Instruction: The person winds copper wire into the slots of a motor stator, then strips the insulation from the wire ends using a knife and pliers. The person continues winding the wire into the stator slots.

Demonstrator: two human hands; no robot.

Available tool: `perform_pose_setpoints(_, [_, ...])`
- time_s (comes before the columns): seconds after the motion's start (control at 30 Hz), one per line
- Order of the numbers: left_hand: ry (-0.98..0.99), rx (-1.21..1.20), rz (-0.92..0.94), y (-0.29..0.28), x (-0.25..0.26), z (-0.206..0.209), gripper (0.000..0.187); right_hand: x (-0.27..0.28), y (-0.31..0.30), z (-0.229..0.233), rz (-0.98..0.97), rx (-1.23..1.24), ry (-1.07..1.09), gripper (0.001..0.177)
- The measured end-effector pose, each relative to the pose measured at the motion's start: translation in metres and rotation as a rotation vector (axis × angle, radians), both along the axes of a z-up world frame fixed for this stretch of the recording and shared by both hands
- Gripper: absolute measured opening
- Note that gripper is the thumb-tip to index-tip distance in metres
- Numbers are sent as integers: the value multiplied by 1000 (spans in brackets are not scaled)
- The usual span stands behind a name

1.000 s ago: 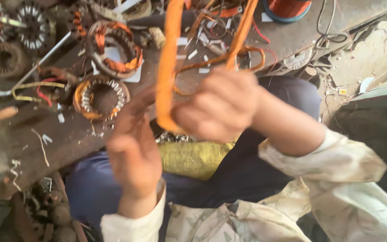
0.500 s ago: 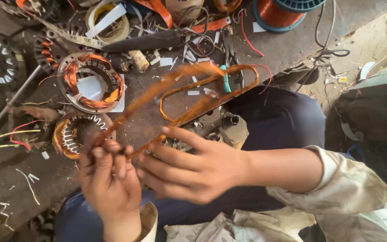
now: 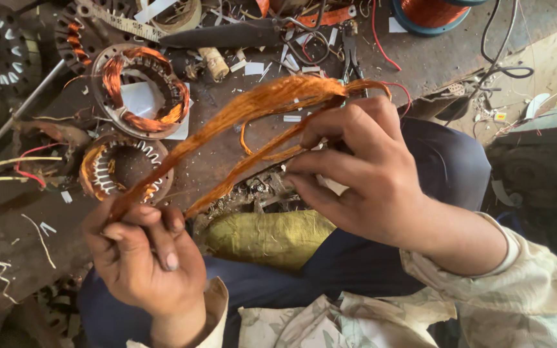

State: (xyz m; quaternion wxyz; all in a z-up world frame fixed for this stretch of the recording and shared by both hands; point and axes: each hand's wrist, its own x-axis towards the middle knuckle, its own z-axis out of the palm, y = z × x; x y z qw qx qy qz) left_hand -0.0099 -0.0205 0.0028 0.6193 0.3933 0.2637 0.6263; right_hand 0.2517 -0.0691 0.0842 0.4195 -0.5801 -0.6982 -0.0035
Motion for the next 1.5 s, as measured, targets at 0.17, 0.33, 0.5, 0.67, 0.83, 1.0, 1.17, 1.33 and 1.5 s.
perform_pose_setpoints(0.17, [-13, 17, -68, 9, 5, -5, 21, 5, -28, -4, 168, -370, 670, 21])
perform_pose_setpoints(0.33, [15, 66, -116, 13, 10, -8, 23, 24, -121, 3, -138, -305, 761, 25])
perform_pose_setpoints(0.5, [53, 93, -200, 10, 3, 1, 22, 79, -204, -15, -563, -245, 584, 31])
perform_pose_setpoints(0.67, [392, 169, -287, -3, -6, 36, 17, 94, -242, -21, -577, -481, 261, 37])
perform_pose_setpoints(0.83, [707, 534, -490, -2, 7, 84, 18, 28, -198, -5, -394, -669, -224, 48])
perform_pose_setpoints(1.0, [834, 801, -641, 11, 41, 108, 26, -21, -155, 3, -115, -729, 291, 66])
perform_pose_setpoints(1.17, [830, 558, -592, 15, 57, 106, 19, -8, -175, 9, -241, -622, 397, 57])
perform_pose_setpoints(1.33, [268, 71, -598, 40, 73, 54, 20, 82, -190, -48, -566, -123, 926, 27])
perform_pose_setpoints(1.5, [-30, -182, -431, 59, 83, 9, 22, 137, -143, -48, -923, -183, 632, 39])
